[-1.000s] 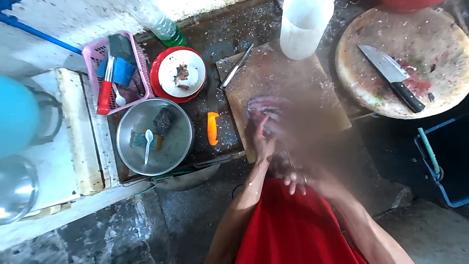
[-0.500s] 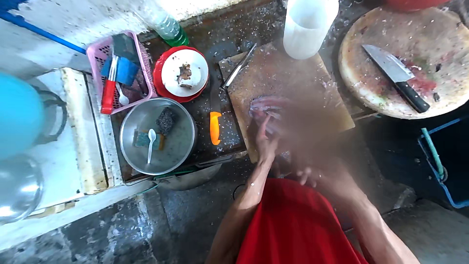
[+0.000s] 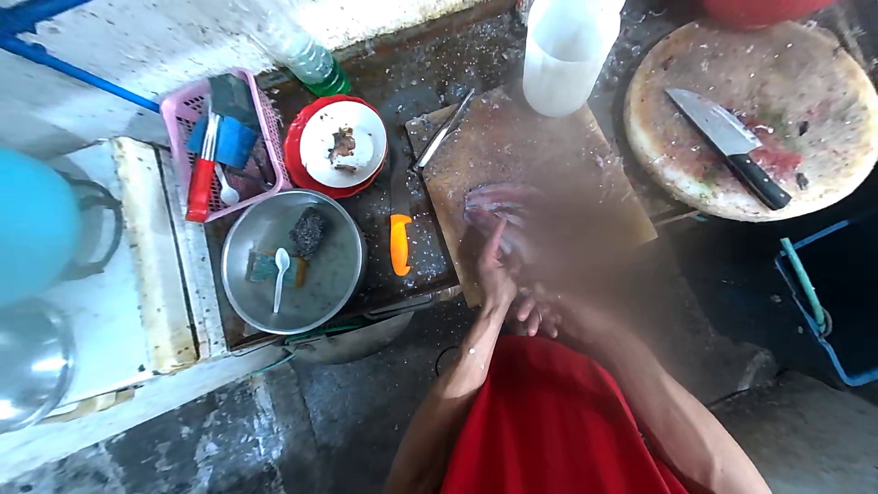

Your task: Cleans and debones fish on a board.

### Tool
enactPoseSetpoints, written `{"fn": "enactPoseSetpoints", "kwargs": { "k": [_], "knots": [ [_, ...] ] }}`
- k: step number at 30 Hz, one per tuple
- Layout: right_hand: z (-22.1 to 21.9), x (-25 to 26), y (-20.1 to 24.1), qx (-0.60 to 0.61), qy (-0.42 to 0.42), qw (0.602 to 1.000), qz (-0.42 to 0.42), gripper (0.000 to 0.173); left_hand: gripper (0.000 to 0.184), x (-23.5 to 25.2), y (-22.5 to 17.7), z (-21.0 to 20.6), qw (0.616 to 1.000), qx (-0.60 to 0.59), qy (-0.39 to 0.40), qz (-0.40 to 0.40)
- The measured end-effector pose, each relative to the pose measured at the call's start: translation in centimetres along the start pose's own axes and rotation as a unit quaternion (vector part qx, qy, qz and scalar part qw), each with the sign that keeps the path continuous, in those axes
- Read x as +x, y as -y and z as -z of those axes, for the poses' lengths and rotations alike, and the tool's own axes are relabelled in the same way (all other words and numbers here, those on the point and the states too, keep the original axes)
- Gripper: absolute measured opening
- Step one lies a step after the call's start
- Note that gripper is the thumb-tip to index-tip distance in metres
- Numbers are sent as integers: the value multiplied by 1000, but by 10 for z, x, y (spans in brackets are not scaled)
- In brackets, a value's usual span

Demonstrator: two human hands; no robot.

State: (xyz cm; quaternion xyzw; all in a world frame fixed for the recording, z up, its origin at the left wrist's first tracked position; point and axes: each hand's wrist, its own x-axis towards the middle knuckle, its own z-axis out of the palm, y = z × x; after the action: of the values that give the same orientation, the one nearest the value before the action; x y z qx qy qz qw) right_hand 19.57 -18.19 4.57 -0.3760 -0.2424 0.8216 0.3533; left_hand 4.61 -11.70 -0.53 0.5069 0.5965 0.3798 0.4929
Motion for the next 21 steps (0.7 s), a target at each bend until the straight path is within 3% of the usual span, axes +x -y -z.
{"fn": "enactPoseSetpoints", "kwargs": {
  "k": [3, 7, 13, 17, 21],
  "knots": [
    [-9, -6, 4, -49, -34, 997, 43, 32, 66, 1, 3, -1, 1000, 14, -3, -6],
    [-22, -25, 7, -110, -50, 989, 85, 40, 73, 2, 1, 3, 999, 23, 0, 32],
    [-8, 3, -8, 3, -40, 999, 4, 37, 71, 0, 1, 2, 999, -14, 1, 37],
    [-21, -17, -2, -98, -77, 987, 99, 33, 74, 1, 1, 2, 998, -8, -7, 65],
    [-2, -28, 8, -221, -230, 917, 238, 44, 76, 5, -3, 1, 976, -155, -50, 143]
  ]
}}
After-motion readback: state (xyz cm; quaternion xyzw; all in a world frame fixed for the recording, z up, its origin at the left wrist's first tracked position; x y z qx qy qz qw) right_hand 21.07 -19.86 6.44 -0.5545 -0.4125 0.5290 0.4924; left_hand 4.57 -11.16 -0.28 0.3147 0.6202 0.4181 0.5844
